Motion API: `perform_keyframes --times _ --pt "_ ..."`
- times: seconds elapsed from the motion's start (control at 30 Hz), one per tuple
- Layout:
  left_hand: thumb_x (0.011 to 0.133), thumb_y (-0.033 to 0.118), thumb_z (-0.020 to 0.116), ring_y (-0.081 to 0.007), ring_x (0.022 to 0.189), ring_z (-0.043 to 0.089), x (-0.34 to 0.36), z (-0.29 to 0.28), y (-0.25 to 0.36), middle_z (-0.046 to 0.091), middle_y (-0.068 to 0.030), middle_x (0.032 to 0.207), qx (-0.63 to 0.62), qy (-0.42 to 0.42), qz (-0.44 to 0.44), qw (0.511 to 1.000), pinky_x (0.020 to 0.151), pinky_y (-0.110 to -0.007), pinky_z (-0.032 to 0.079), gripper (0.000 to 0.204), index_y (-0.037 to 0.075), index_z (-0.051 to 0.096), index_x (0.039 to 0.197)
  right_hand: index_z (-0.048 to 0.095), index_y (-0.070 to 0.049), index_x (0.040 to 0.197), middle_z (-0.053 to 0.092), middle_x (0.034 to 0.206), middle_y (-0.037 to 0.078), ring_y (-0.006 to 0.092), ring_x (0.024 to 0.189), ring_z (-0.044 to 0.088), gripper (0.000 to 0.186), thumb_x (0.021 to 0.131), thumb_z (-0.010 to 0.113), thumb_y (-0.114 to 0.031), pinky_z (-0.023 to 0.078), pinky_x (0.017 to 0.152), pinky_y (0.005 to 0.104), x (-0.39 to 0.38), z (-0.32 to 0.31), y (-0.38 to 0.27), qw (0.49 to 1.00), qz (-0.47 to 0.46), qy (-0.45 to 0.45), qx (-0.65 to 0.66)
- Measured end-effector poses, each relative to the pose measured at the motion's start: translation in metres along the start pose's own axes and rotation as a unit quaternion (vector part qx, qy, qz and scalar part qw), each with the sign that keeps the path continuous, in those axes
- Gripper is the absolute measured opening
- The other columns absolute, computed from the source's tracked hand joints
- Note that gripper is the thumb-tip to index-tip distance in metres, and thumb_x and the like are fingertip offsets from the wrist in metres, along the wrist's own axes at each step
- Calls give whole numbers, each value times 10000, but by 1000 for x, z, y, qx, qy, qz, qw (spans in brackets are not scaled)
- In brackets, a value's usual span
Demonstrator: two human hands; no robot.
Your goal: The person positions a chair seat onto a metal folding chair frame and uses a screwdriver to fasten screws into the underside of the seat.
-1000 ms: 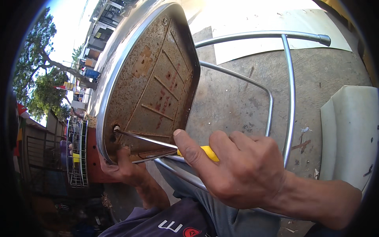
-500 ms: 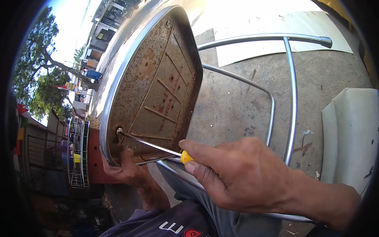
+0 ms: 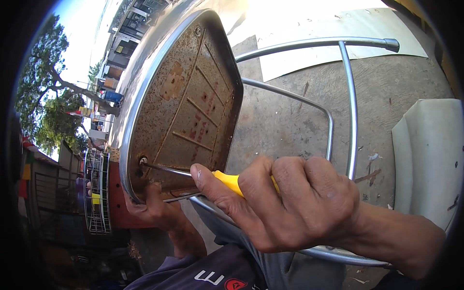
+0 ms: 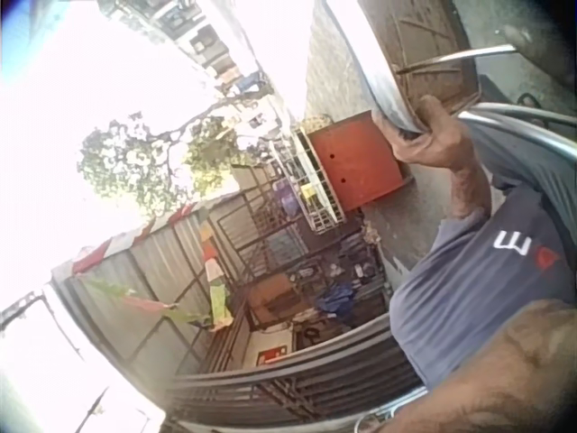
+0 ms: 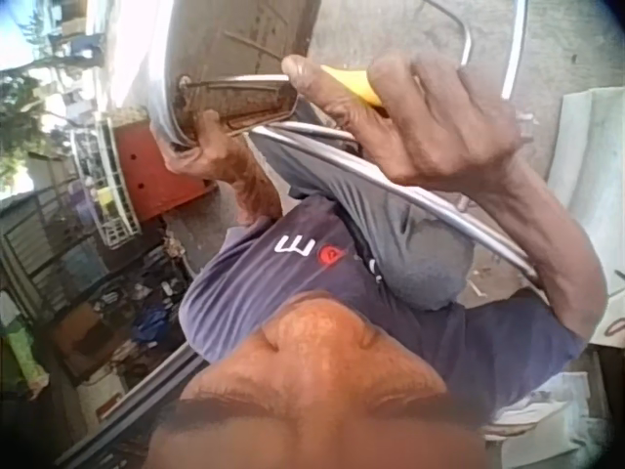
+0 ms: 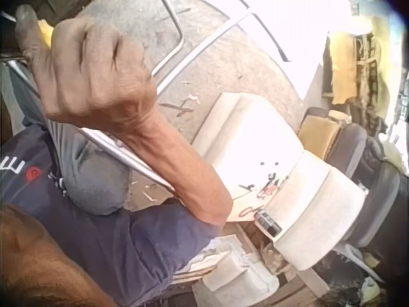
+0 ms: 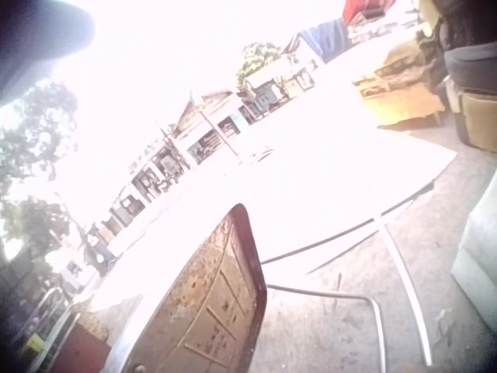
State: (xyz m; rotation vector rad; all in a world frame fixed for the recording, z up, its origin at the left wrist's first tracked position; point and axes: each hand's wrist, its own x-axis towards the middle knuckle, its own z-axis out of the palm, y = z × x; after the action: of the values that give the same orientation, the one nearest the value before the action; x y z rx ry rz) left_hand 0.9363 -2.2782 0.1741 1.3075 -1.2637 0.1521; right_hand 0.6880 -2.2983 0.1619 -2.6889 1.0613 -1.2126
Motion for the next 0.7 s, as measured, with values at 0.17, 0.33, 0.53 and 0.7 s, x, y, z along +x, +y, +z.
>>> perform_keyframes --times 0.17,0.33,0.53,0.7 --pt "691 -29 491 -206 873 636 -1 -15 -10 652 -157 985 55 -20 -13 998 856 -313 509 457 -141 570 1128 667 -47 1218 612 614 118 240 497 605 328 928 662 -202 441 433 362 5 15 -3 839 208 -166 475" --pt "698 -19 489 -207 881 635 0 3 -2 652 -158 991 -4 2 -8 1000 861 -315 509 456 -139 573 1129 674 -127 1300 474 587 4 92 448 398 374 953 669 -267 311 422 268 -1 10 6 992 -54 54 -102" --pt "694 -20 489 -225 906 649 0 -12 -15 662 -169 1002 57 -13 -1 998 885 -336 513 474 -147 572 1143 677 -102 1275 571 638 59 142 464 502 349 942 606 -177 356 421 319 16 12 6 771 245 -240 536" --pt "707 -28 483 -228 915 655 -1 -13 -11 666 -172 1007 73 -22 23 997 890 -334 510 490 -155 566 1172 669 -66 1259 590 657 88 186 461 555 341 962 611 -223 434 415 344 1 13 0 997 -35 28 -55"
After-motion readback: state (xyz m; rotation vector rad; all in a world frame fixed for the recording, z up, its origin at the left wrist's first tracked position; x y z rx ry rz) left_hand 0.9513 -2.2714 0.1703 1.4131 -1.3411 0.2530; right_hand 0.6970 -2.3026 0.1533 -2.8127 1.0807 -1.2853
